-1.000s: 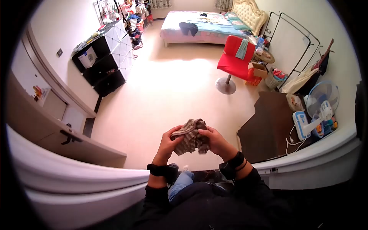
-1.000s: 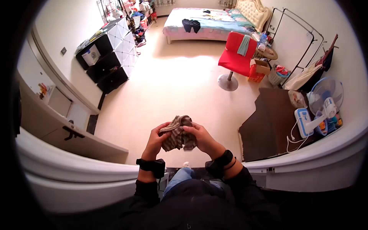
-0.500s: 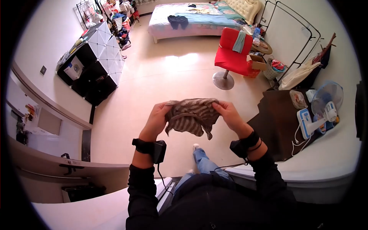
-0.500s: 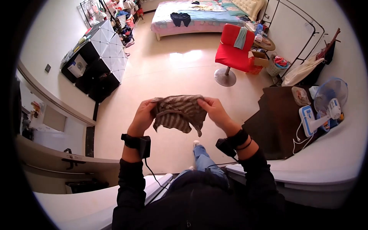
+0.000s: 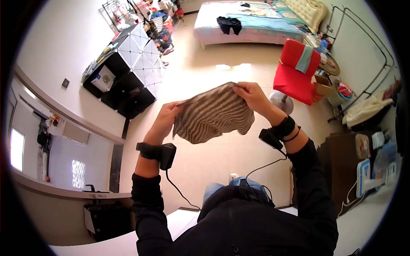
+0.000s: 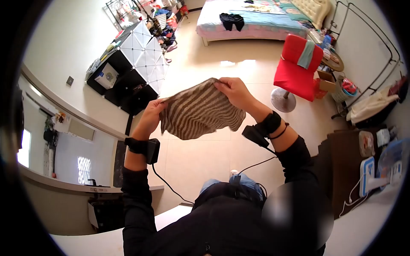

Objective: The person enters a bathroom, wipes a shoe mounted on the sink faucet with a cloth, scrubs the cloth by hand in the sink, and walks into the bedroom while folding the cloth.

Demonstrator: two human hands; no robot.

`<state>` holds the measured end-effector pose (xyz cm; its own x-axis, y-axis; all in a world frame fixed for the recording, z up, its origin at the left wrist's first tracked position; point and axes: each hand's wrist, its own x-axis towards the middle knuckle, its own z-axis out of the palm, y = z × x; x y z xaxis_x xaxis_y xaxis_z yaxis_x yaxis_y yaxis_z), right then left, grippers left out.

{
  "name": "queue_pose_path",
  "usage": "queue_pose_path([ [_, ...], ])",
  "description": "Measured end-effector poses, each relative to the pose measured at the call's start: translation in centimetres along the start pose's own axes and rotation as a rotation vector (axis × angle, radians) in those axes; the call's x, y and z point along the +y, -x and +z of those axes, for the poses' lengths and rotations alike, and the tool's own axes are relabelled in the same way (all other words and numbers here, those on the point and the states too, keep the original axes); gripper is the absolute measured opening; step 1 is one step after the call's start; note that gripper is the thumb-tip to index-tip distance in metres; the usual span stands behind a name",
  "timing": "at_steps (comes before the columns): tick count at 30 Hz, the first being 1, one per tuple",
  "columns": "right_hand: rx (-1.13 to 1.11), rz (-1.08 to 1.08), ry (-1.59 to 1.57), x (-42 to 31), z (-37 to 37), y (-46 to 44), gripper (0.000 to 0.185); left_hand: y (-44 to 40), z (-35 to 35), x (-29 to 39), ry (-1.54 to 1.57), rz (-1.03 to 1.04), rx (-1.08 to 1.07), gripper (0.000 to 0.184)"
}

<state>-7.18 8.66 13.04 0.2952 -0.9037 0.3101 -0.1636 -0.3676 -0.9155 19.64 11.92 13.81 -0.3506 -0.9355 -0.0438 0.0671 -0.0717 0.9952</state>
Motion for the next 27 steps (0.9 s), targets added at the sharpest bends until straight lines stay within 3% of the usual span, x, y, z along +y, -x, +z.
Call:
queue_pose_path([
  [6, -0.041, -0.055, 0.097, 1.3, 0.4, -9.4, 0.026, -6.2, -4.7, 1.6, -0.013, -0.061, 0.118, 0.028],
  [9, -0.067, -0.028, 0.216, 3.1, 0.4, -12.8, 0.028, -9.5, -7.5, 1.7, -0.012, -0.081, 0.062, 0.029],
  [11, -0.115, -0.077, 0.122, 4.3, 0.8, -15.1, 0.030, -12.3, -9.8, 1.9, -0.025, -0.092, 0.039, 0.029],
  [16, -0.136, 0.045, 0.007, 4.9, 2.2, -19.6, 0.021, -19.2, -14.9, 1.7, -0.094, -0.003, -0.032, 0.023],
  [18, -0.109, -0.034, 0.063, 4.3, 4.2, -20.9, 0.016, -21.9, -17.1, 1.7, -0.092, 0.073, -0.026, 0.020],
  [19, -0.219, -0.017, 0.145, 3.4, 5.0, -21.3, 0.015, -23.1, -18.4, 1.6, -0.093, 0.089, -0.005, 0.020],
  [20, -0.334, -0.149, 0.190, 4.5, 6.3, -21.7, 0.025, -24.2, -19.4, 1.8, -0.013, 0.086, 0.027, 0.020],
  [21, -0.514, -0.130, 0.297, 4.1, 7.2, -22.0, 0.034, -24.9, -19.9, 2.5, 0.125, 0.087, 0.006, 0.022],
  [22, -0.569, -0.321, 0.345, 4.5, 8.4, -22.7, 0.042, -25.6, -20.5, 3.5, 0.184, 0.078, -0.038, 0.022],
  [23, -0.673, -0.318, 0.475, 4.1, 9.3, -23.7, 0.049, -26.4, -21.2, 4.5, 0.240, 0.068, -0.085, 0.022],
  [27, -0.938, 0.012, 0.590, 8.1, 10.8, -28.7, 0.057, -28.9, -24.6, 7.2, 0.178, 0.089, -0.114, 0.024],
])
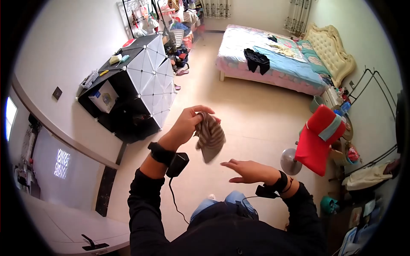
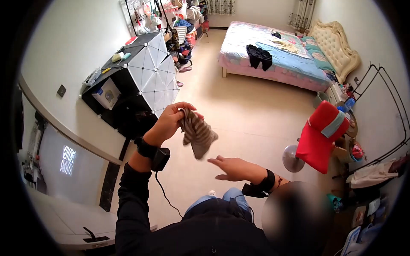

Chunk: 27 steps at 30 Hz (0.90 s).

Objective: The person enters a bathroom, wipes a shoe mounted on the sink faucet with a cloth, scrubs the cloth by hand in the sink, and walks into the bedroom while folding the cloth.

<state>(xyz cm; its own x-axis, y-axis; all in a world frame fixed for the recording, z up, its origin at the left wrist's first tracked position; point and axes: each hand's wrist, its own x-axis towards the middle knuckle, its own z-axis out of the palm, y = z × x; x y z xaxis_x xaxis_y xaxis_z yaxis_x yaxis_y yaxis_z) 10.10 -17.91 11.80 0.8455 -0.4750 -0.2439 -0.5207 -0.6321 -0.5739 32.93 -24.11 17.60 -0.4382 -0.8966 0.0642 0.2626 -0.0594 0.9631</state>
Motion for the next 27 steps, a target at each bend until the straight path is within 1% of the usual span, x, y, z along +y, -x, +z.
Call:
queue_pose_path([
  [1, 0.024, 0.044, 0.002, 0.4, -1.0, -0.6, 0.055, -0.2, -0.5, 0.0, -0.023, 0.018, -0.006, 0.025],
  [4, 0.503, 0.004, -0.277, 4.4, -1.9, -5.4, 0.056, -1.6, -3.5, 1.1, -0.107, 0.069, 0.066, 0.026],
  [5, 0.566, 0.055, -0.303, 5.2, -2.5, -7.1, 0.058, -2.0, -4.4, 1.4, -0.121, 0.079, 0.094, 0.026],
  [6, 0.555, 0.038, -0.302, 6.3, -2.7, -9.0, 0.058, -2.7, -5.5, 1.4, -0.126, 0.084, 0.112, 0.026],
  [8, 0.641, -0.030, -0.326, 8.6, -2.5, -12.8, 0.060, -3.8, -7.3, 1.1, -0.048, 0.103, 0.152, 0.027],
  [10, 0.579, -0.029, -0.244, 10.3, -3.2, -17.0, 0.064, -5.4, -9.3, 1.4, -0.070, 0.096, 0.186, 0.026],
  [12, 0.534, -0.066, -0.216, 11.3, -4.4, -20.4, 0.062, -7.1, -11.6, 1.3, -0.085, 0.119, 0.249, 0.025],
  [13, 0.548, -0.111, -0.253, 12.2, -4.7, -22.2, 0.055, -7.8, -12.9, 1.3, -0.072, 0.122, 0.291, 0.025],
  [14, 0.490, -0.094, -0.305, 12.5, -5.8, -23.4, 0.037, -8.4, -13.7, 1.8, -0.073, 0.116, 0.332, 0.026],
  [16, 0.368, -0.127, -0.330, 14.4, -7.2, -26.0, 0.019, -9.3, -15.4, 2.0, -0.074, 0.164, 0.408, 0.026],
  [17, 0.359, -0.153, -0.339, 15.1, -8.4, -27.3, 0.019, -9.7, -16.5, 2.3, -0.044, 0.205, 0.438, 0.025],
  [19, 0.268, -0.145, -0.396, 16.6, -11.0, -29.6, 0.012, -10.3, -18.8, 2.9, -0.015, 0.222, 0.508, 0.027],
  [20, 0.260, -0.166, -0.396, 17.6, -12.1, -31.1, 0.012, -10.5, -20.0, 3.1, -0.006, 0.233, 0.535, 0.028],
  [22, 0.393, -0.219, -0.486, 19.4, -13.9, -33.5, 0.013, -10.8, -21.9, 3.3, -0.006, 0.237, 0.586, 0.028],
  [23, 0.408, -0.227, -0.516, 20.1, -15.3, -34.8, 0.016, -11.0, -22.9, 3.3, -0.040, 0.254, 0.633, 0.027],
  [24, 0.464, -0.282, -0.538, 20.6, -16.7, -36.1, 0.015, -11.2, -23.9, 3.4, -0.073, 0.272, 0.680, 0.027],
  [26, 0.500, -0.345, -0.543, 21.7, -19.2, -39.3, 0.013, -11.9, -26.1, 3.9, -0.085, 0.280, 0.722, 0.027],
  [27, 0.525, -0.376, -0.473, 22.3, -20.2, -41.1, 0.011, -12.2, -27.4, 4.2, -0.098, 0.275, 0.750, 0.028],
])
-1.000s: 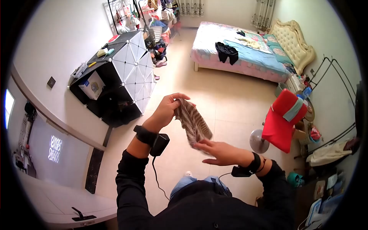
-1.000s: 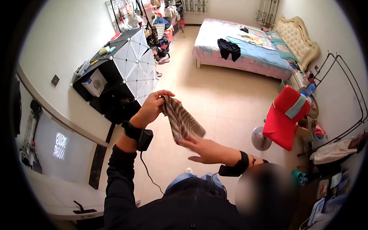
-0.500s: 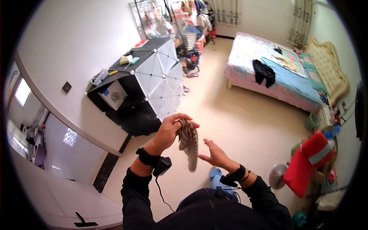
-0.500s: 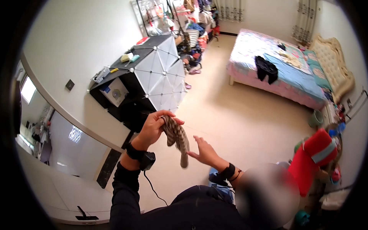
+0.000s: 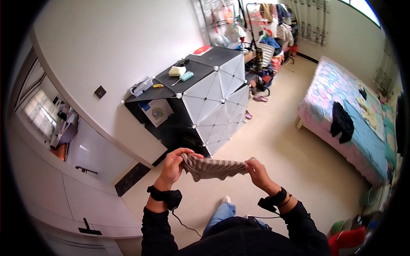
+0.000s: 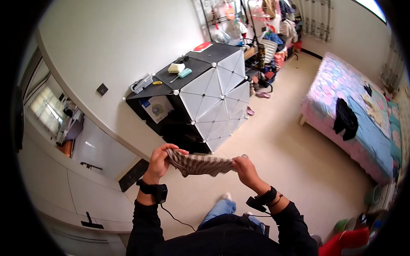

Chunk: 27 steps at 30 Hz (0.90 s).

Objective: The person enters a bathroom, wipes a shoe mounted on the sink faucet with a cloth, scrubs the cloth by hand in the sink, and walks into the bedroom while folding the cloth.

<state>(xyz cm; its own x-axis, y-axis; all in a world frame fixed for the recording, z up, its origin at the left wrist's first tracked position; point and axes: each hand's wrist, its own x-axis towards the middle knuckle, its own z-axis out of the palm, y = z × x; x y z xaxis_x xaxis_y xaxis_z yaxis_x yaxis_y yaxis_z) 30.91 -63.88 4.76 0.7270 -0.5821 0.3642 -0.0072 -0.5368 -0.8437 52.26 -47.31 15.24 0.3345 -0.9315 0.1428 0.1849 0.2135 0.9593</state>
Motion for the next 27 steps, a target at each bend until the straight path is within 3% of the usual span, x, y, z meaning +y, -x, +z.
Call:
queue_pose_path([
  [1, 0.079, -0.096, 0.013, 0.3, -0.2, -1.8, 0.010, -1.0, -0.8, -0.1, -0.018, -0.002, 0.023, 0.028],
  [4, 0.060, 0.002, -0.105, 0.9, -0.9, -7.3, 0.008, -5.0, -4.2, -1.1, -0.070, -0.006, 0.035, 0.028],
  [6, 0.047, 0.024, -0.064, 2.1, -1.0, -10.8, 0.009, -8.0, -6.8, -2.2, -0.120, -0.017, 0.037, 0.042],
  [9, -0.045, 0.043, -0.019, 4.1, -0.8, -16.3, 0.012, -12.6, -11.8, -5.4, -0.071, -0.037, 0.032, 0.038],
  [15, -0.474, 0.083, 0.010, 4.5, -1.4, -28.1, 0.029, -20.2, -17.6, -5.4, 0.347, -0.054, 0.112, 0.028],
  [17, -0.650, 0.230, -0.084, 4.8, -1.4, -30.4, 0.032, -22.1, -17.4, -3.6, 0.400, -0.063, 0.237, 0.028],
  [18, -0.685, 0.134, 0.028, 6.3, -1.3, -31.4, 0.029, -23.2, -18.3, -4.2, 0.529, -0.044, 0.195, 0.027],
  [21, -0.784, 0.197, 0.277, 8.0, -1.9, -35.4, 0.026, -26.1, -19.7, -4.8, 0.523, 0.029, 0.161, 0.027],
  [22, -0.768, 0.164, 0.248, 9.1, -2.3, -36.6, 0.023, -26.9, -20.2, -5.0, 0.489, 0.027, 0.143, 0.030],
  [23, -0.818, 0.262, 0.151, 9.2, -3.0, -37.9, 0.022, -27.9, -20.4, -5.0, 0.453, 0.030, 0.124, 0.033],
  [25, -0.892, 0.260, -0.079, 12.9, -4.0, -39.8, 0.022, -29.6, -19.4, -4.4, 0.364, 0.018, 0.306, 0.035],
  [27, -0.876, 0.319, -0.270, 13.8, -5.1, -42.2, 0.024, -31.7, -19.5, -4.7, 0.371, 0.041, 0.328, 0.035],
])
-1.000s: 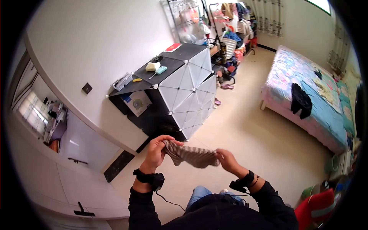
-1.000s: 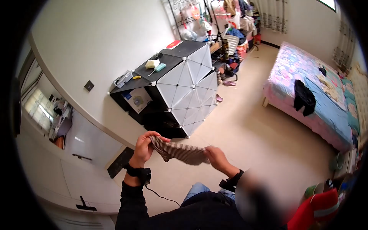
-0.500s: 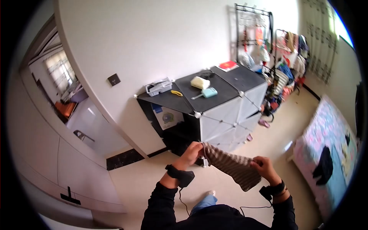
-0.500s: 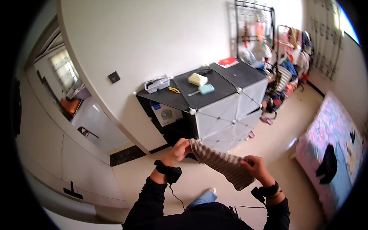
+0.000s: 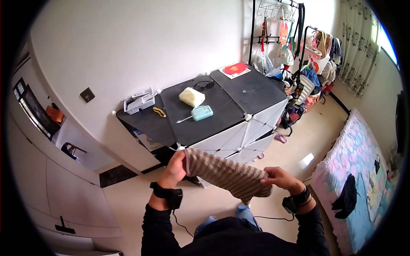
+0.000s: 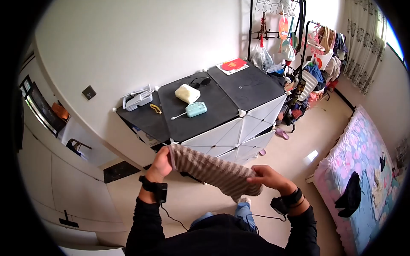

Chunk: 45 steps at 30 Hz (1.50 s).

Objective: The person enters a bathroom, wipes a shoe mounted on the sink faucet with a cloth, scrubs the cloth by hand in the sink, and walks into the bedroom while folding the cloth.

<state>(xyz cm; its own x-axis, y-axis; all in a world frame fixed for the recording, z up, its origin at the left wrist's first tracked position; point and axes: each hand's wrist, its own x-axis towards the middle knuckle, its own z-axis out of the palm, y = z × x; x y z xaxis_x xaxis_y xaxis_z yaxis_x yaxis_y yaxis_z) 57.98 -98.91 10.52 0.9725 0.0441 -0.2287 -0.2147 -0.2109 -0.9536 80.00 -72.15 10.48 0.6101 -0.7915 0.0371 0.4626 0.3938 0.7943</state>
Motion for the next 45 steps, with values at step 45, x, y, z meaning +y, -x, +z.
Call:
queue_pose_path([
  [45, -0.380, 0.052, -0.973, 5.2, -30.2, -24.6, 0.077, -36.2, 10.8, -10.9, 0.571, -0.187, 0.196, 0.049],
])
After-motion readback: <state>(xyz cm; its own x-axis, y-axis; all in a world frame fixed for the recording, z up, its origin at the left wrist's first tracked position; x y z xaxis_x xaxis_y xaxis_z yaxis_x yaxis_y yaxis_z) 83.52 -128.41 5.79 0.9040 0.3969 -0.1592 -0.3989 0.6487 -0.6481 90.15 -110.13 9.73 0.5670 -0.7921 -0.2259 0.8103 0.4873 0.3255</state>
